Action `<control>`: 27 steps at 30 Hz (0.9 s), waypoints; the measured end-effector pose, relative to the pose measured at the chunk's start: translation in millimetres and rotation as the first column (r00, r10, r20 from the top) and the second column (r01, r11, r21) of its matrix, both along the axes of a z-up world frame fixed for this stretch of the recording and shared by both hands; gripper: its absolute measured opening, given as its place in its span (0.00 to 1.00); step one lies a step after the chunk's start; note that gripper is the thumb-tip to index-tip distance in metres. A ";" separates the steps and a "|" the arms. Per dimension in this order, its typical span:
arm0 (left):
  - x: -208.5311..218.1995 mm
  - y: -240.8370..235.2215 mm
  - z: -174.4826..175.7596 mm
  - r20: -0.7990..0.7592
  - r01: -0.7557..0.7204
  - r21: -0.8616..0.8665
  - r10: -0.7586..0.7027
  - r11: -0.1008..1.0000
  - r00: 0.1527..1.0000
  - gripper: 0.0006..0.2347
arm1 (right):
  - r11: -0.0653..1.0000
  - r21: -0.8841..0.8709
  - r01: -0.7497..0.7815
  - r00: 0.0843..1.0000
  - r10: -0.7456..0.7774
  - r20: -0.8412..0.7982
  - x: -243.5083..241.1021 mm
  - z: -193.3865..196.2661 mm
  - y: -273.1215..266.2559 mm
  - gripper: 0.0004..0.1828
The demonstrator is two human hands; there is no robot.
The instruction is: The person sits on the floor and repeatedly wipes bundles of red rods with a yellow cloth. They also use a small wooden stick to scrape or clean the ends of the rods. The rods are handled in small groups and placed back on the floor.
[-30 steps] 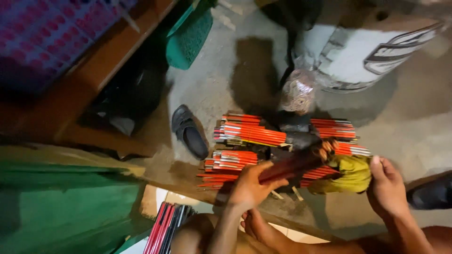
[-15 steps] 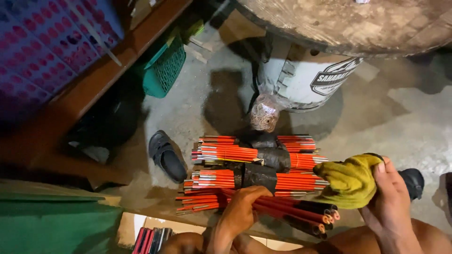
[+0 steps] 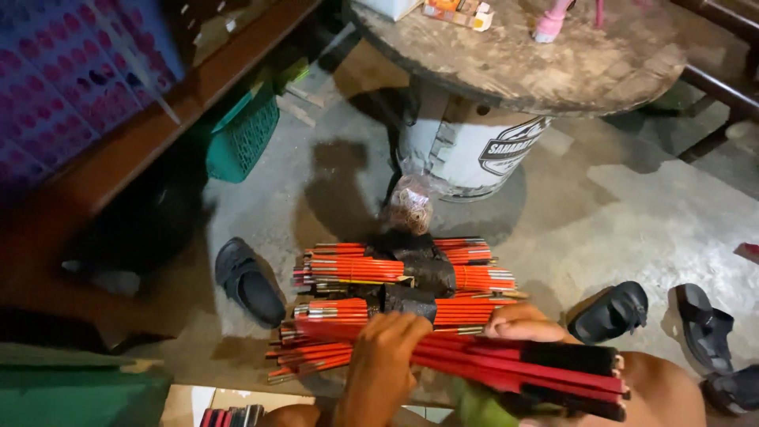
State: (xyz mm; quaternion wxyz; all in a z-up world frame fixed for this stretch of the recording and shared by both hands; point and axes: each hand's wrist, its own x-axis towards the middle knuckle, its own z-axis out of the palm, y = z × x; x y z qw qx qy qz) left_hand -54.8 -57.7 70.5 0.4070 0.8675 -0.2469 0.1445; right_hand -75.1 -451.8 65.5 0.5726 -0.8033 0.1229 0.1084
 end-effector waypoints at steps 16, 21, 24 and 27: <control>60.7 -24.9 -33.6 -0.003 -0.043 -0.408 0.046 0.912 0.999 0.02 | 0.870 -0.323 -0.373 0.663 0.493 0.563 22.5 89.7 222.7 0.19; 60.7 -19.3 -30.9 -0.037 -0.056 -0.433 0.045 0.900 0.998 0.07 | 0.887 -0.301 -0.349 0.708 0.461 0.535 25.7 81.5 222.0 0.17; 61.3 -17.0 -27.9 -0.007 -0.089 -0.441 0.096 0.893 0.995 0.01 | 0.889 -0.302 -0.344 0.712 0.457 0.534 29.6 81.5 222.7 0.16; 62.6 -16.2 -30.3 -0.056 -0.104 -0.408 0.089 0.907 0.994 0.03 | 0.870 -0.332 -0.365 0.697 0.492 0.522 32.1 84.1 226.3 0.15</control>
